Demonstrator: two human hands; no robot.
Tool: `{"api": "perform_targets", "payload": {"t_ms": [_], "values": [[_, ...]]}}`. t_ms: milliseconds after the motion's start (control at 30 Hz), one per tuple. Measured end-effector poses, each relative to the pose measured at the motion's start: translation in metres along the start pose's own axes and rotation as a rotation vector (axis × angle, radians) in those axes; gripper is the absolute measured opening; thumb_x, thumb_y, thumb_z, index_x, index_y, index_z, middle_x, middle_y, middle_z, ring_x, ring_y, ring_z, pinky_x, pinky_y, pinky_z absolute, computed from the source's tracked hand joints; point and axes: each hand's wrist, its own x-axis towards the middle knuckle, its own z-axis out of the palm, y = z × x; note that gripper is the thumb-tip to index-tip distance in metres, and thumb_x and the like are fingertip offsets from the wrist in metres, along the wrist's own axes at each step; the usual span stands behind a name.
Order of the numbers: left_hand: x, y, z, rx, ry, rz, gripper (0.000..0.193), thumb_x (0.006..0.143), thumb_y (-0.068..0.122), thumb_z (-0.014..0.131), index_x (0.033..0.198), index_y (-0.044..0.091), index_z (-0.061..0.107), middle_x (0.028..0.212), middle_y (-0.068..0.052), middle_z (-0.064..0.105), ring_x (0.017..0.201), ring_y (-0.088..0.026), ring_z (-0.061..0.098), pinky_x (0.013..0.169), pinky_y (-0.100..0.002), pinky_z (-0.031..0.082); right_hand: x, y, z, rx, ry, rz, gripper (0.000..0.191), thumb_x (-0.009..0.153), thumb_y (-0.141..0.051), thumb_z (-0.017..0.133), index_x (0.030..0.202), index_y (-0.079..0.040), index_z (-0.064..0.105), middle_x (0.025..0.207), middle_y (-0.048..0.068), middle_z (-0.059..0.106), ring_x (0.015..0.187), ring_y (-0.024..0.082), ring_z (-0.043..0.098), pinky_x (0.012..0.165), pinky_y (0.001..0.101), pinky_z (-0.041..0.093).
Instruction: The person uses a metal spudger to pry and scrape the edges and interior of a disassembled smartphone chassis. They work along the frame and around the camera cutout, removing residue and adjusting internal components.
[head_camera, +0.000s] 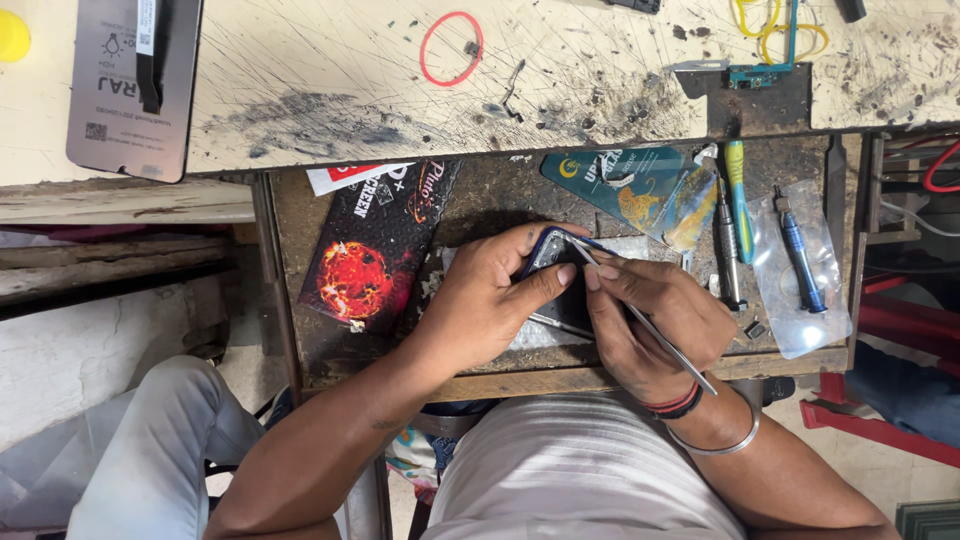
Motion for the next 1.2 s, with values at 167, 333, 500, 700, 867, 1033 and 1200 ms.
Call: {"api": "perform_targets", "payload": {"t_ms": [167,333,500,700,867,1033,1200], "values": [[-0.001,-0.002,0.000,-0.024,-0.009,-0.003,0.031,0.103,0.019,0.065,0.129,0.002,0.066,0.116,-0.007,0.077,0.108,-0.010,0.068,0.098,-0.029,0.054,-0.003,0.000,0.002,0.005,0.011,0.014,0.024,0.087,0.008,0.086,0.097,0.001,0.065,0.092,0.016,0.073,0.083,0.024,0.076,0.072,0.0305,0.059],[-0.002,-0.003,0.000,-0.015,0.000,-0.022,0.032,0.102,0.019,0.065,0.129,0.002,0.067,0.115,-0.008,0.078,0.108,-0.010,0.068,0.098,-0.029,0.054,-0.006,0.001,0.001,-0.001,0.011,0.013,0.024,0.087,0.009,0.086,0.096,0.001,0.065,0.092,0.017,0.073,0.083,0.024,0.076,0.073,0.0302,0.059],[-0.003,-0.004,0.000,-0.008,0.001,-0.018,0.032,0.102,0.020,0.066,0.129,0.002,0.067,0.116,-0.008,0.077,0.109,-0.010,0.068,0.098,-0.029,0.054,-0.007,0.001,-0.001,0.013,0.001,0.018,0.023,0.087,0.009,0.085,0.096,0.001,0.065,0.094,0.017,0.073,0.085,0.025,0.077,0.075,0.0307,0.060],[-0.005,-0.003,-0.001,-0.012,-0.001,-0.029,0.033,0.102,0.019,0.066,0.129,0.001,0.066,0.115,-0.007,0.077,0.107,-0.009,0.068,0.098,-0.028,0.054,-0.008,0.000,-0.004,0.009,-0.009,0.042,0.022,0.086,0.009,0.084,0.094,0.001,0.065,0.094,0.017,0.074,0.085,0.025,0.077,0.074,0.0303,0.060],[-0.003,-0.001,-0.003,-0.053,-0.009,-0.041,0.033,0.103,0.019,0.065,0.131,0.001,0.065,0.115,-0.006,0.076,0.107,-0.007,0.065,0.098,-0.027,0.053,-0.006,0.002,-0.004,0.024,0.003,0.035,0.021,0.085,0.010,0.082,0.094,0.002,0.065,0.092,0.018,0.073,0.085,0.025,0.077,0.076,0.0310,0.061],[-0.003,0.001,-0.005,-0.059,-0.009,-0.046,0.034,0.103,0.019,0.065,0.131,0.001,0.065,0.114,-0.006,0.076,0.106,-0.007,0.064,0.097,-0.027,0.053,-0.006,0.002,-0.004,0.016,0.024,0.041,0.021,0.086,0.012,0.083,0.093,0.002,0.066,0.091,0.018,0.073,0.084,0.025,0.076,0.072,0.0289,0.061],[-0.002,0.006,-0.004,-0.050,-0.005,-0.045,0.032,0.103,0.019,0.065,0.130,0.001,0.066,0.113,-0.005,0.076,0.105,-0.007,0.064,0.096,-0.027,0.053,-0.002,0.001,-0.008,0.028,0.005,0.036,0.021,0.086,0.011,0.084,0.094,0.002,0.066,0.093,0.019,0.073,0.086,0.027,0.077,0.075,0.0308,0.061]]}}
